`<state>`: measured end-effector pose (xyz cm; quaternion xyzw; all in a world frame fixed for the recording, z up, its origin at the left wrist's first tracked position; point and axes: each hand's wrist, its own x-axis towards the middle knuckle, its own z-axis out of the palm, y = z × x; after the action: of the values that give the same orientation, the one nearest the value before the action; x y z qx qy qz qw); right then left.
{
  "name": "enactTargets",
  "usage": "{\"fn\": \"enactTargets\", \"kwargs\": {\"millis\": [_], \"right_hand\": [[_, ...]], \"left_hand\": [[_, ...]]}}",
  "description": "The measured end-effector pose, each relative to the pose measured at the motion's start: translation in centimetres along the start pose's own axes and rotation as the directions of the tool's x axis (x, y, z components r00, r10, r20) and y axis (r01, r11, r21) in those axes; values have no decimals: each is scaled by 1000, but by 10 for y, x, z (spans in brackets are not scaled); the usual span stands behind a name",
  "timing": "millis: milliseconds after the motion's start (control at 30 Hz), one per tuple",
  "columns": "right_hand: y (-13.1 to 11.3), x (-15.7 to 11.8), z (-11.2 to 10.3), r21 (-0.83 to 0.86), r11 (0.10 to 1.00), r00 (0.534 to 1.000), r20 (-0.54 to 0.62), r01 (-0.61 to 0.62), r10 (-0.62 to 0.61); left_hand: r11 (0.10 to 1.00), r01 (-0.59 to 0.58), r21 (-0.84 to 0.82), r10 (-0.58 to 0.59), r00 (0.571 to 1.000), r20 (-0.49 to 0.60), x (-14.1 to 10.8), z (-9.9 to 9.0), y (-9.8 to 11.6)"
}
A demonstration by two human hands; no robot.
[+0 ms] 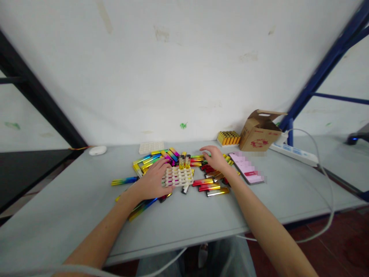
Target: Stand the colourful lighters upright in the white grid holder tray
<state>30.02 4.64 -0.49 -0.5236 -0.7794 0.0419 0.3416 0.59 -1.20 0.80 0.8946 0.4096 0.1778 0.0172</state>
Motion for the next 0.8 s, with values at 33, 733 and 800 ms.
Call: {"fn": "enactTargets", "kwargs": {"millis": [33, 733, 800], "right_hand": [[2, 0, -3, -2, 1000, 1000, -11, 0, 0], [52, -2, -35, 70, 959, 931, -231, -273, 282], [51, -2, -39, 80, 959, 920, -268, -273, 285]], "left_hand": [[1000, -1, 0, 1, 1000, -2, -1, 1, 0], [1000, -11, 15, 12, 999, -31, 2, 10, 6], [1000, -2, 19, 3, 1000, -27, 2, 9, 6]]}}
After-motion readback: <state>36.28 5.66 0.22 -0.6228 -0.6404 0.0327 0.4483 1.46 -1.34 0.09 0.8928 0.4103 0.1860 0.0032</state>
